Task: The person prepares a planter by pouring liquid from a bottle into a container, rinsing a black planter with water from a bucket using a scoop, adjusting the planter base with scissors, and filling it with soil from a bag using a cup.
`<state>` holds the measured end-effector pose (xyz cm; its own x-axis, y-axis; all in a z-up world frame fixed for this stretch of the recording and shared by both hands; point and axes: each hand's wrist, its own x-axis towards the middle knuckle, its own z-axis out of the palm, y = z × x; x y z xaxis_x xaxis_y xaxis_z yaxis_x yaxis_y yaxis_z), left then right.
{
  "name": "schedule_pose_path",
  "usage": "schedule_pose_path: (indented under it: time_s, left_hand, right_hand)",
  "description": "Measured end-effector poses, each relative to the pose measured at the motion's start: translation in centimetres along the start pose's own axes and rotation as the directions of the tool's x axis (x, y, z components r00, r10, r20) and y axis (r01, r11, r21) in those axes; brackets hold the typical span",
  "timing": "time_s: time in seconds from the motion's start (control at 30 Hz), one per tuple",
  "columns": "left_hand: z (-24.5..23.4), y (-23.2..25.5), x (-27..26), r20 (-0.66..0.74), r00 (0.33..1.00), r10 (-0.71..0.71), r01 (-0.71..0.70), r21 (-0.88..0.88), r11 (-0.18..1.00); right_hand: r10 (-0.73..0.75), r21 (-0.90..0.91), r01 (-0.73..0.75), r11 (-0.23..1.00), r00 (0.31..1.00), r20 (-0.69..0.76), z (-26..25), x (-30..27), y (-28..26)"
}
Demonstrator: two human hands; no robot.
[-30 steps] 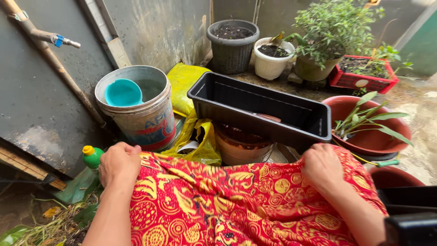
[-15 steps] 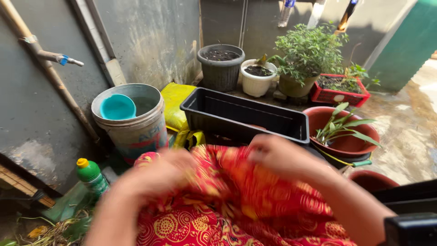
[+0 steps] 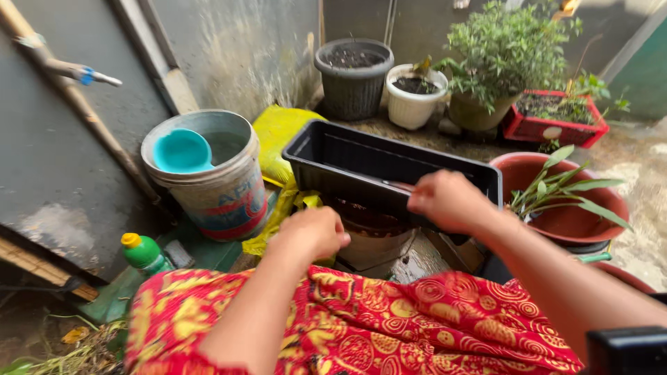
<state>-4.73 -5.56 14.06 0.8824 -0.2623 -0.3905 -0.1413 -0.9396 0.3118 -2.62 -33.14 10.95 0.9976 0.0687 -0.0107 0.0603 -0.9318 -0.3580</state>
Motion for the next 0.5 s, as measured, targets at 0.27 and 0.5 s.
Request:
schedule_pose_path:
  time_s: [0.27,0.5]
  left_hand:
    - [3.6,0.3,13.1,-0.385,0.895,0.226,-0.266,-0.053,0.962]
    - [4.4,-0.4,17.6,-0.355,0.904,0.238,-0.235,0.053,0.971]
  right_hand:
    - [0.138,0.013,-0.141,0.99,0.983,0.124,6.3,13.8,10.0]
    - [0.112,-0.117,-0.08,0.99,0.947,0.301,13.3,18.0,13.0]
